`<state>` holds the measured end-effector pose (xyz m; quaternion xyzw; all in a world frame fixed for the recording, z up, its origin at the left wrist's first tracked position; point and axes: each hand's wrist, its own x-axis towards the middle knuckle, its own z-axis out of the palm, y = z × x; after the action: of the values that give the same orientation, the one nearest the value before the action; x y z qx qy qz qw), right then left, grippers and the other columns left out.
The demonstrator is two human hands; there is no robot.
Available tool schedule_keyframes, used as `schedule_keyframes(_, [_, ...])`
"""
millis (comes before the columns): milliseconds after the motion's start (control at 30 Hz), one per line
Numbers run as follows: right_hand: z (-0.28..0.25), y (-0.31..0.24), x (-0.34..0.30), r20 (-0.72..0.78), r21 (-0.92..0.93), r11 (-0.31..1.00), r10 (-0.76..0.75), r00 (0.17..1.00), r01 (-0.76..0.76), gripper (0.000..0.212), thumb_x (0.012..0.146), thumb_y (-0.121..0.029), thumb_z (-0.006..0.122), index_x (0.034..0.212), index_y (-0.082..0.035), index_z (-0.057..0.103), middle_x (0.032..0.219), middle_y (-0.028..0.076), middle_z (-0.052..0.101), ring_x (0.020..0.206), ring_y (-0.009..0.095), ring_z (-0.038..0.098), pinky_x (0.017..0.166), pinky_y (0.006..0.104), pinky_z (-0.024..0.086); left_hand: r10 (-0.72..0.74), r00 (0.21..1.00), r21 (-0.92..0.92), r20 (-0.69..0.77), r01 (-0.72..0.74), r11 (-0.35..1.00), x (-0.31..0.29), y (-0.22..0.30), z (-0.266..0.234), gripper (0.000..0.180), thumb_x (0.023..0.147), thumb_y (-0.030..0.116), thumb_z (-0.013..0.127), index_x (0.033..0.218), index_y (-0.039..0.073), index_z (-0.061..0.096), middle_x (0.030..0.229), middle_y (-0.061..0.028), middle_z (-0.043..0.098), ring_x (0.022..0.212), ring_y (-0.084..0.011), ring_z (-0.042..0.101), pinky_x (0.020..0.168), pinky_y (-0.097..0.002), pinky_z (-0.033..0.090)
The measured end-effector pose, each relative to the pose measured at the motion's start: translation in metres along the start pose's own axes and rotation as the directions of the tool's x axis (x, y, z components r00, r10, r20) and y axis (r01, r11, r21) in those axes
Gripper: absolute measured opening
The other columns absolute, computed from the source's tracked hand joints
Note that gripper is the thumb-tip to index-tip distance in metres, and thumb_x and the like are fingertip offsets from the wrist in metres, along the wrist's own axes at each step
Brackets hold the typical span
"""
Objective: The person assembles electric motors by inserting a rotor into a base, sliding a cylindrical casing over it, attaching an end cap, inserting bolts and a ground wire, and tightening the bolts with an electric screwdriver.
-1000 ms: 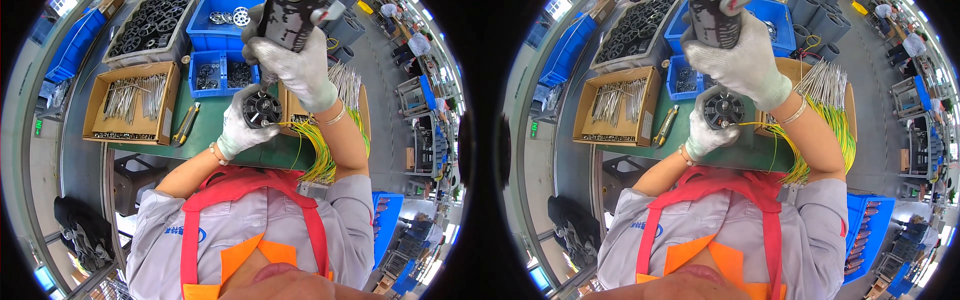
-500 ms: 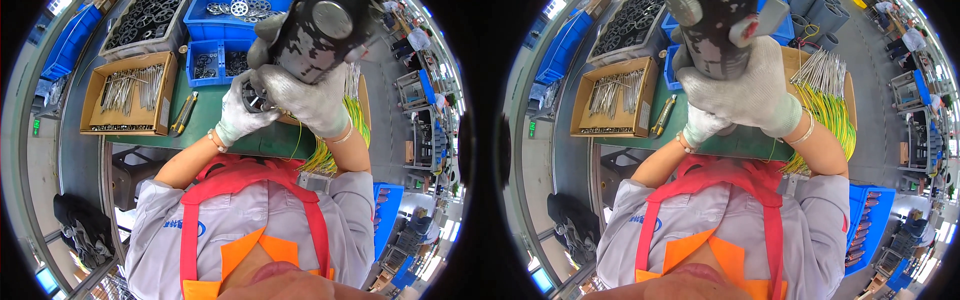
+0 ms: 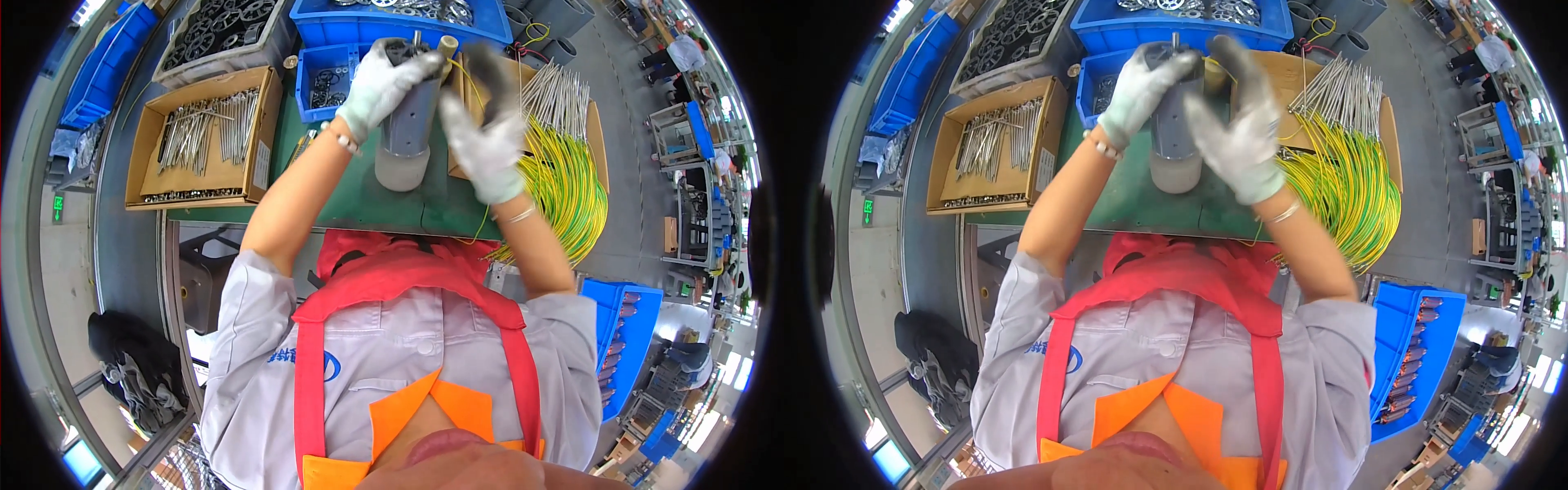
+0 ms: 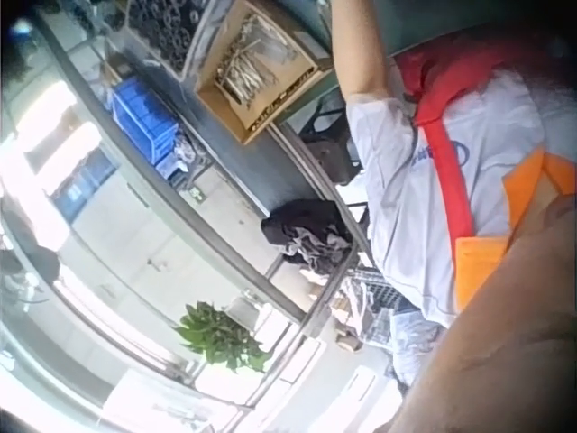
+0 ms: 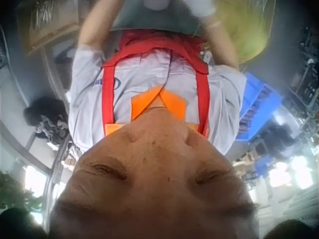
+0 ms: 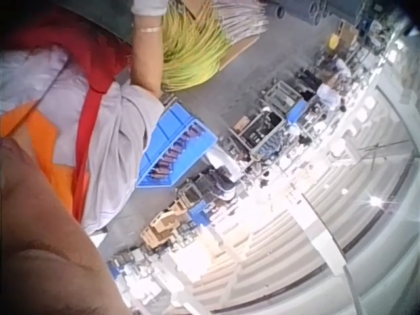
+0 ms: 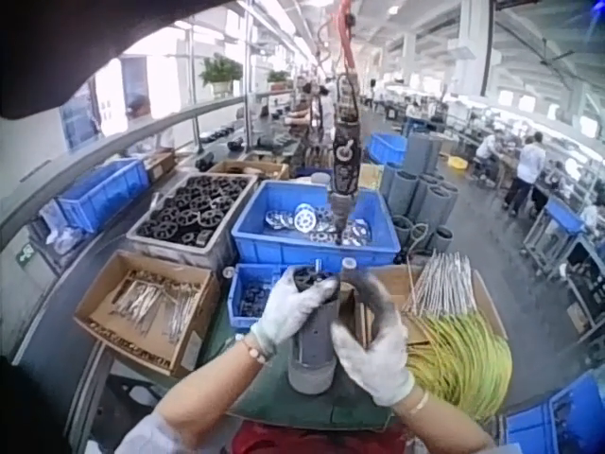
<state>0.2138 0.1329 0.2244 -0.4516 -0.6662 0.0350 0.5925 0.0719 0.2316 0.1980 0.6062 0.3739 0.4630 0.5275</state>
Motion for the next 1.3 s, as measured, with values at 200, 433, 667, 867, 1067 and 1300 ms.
schedule_keyframes(200, [0.054, 0.044, -0.069, 0.378, 0.034, 0.657, 0.689, 0.619, -0.753, 0.115, 0.061, -0.034, 0.088, 0.151, 0.001, 0.024, 0.137, 0.022, 0.054, 0.126, 0.031, 0.055, 0.106, 0.0390, 0.044, -0.050, 0.995, -0.073, -0.085, 0.044, 0.996, 0.025, -0.015, 0.005, 0.071, 0.080, 0.041, 0.081, 0.123, -0.009, 0.054, 0.106, -0.0103, 0.068, 0.092, -0.0137, 0.063, 0.083, -0.0272, 0.051])
schedule_keyframes(433, [0.050, 0.041, -0.073, 0.360, -0.121, 0.650, 0.733, 0.577, -0.751, 0.112, 0.063, -0.041, 0.086, 0.150, 0.000, 0.027, 0.132, 0.023, 0.058, 0.122, 0.035, 0.059, 0.104, 0.0404, 0.046, -0.088, 0.988, 0.021, -0.130, 0.091, 0.996, 0.016, -0.012, 0.008, 0.069, 0.084, 0.040, 0.078, 0.128, -0.006, 0.052, 0.110, -0.0106, 0.067, 0.093, -0.0153, 0.064, 0.085, -0.0291, 0.053])
schedule_keyframes(667, [0.050, 0.051, -0.073, 0.413, -0.120, 0.690, 0.689, 0.596, -0.714, 0.114, 0.063, -0.038, 0.088, 0.150, -0.001, 0.025, 0.132, 0.023, 0.058, 0.122, 0.035, 0.058, 0.104, 0.0404, 0.046, 0.004, 0.996, -0.193, -0.084, -0.020, 0.981, 0.020, -0.015, 0.005, 0.019, 0.090, 0.024, 0.074, 0.093, 0.008, 0.065, 0.086, 0.0028, 0.065, 0.076, -0.0072, 0.057, 0.070, -0.0253, 0.048])
schedule_keyframes(867, [0.050, 0.045, -0.066, 0.457, -0.108, 0.690, 0.674, 0.581, -0.716, 0.115, 0.062, -0.039, 0.088, 0.150, -0.001, 0.024, 0.131, 0.023, 0.058, 0.121, 0.034, 0.059, 0.103, 0.0398, 0.046, 0.013, 0.995, -0.122, -0.100, -0.025, 0.992, 0.013, -0.004, 0.001, 0.026, 0.087, 0.028, 0.076, 0.095, 0.006, 0.066, 0.087, 0.0009, 0.066, 0.077, -0.0087, 0.058, 0.071, -0.0270, 0.049])
schedule_keyframes(1067, [0.051, 0.047, -0.068, 0.413, -0.163, 0.683, 0.702, 0.579, -0.712, 0.117, 0.060, -0.040, 0.087, 0.149, 0.000, 0.024, 0.130, 0.024, 0.058, 0.120, 0.035, 0.059, 0.102, 0.0392, 0.047, 0.038, 0.993, -0.191, -0.112, -0.059, 0.980, 0.020, -0.025, 0.002, 0.032, 0.086, 0.030, 0.077, 0.103, 0.005, 0.066, 0.093, -0.0005, 0.068, 0.081, -0.0098, 0.059, 0.075, -0.0275, 0.050])
schedule_keyframes(1300, [0.006, -0.023, 0.017, 0.045, 0.712, 0.672, 0.246, 0.968, -0.204, 0.046, 0.091, 0.004, 0.056, 0.136, 0.005, 0.047, 0.137, 0.015, 0.054, 0.126, 0.025, 0.052, 0.109, 0.0341, 0.041, 0.176, 0.979, -0.003, -0.105, -0.178, 0.984, 0.063, -0.156, -0.049, 0.067, 0.080, 0.042, 0.077, 0.118, -0.009, 0.058, 0.110, -0.0190, 0.070, 0.099, -0.0256, 0.068, 0.091, -0.0330, 0.052])
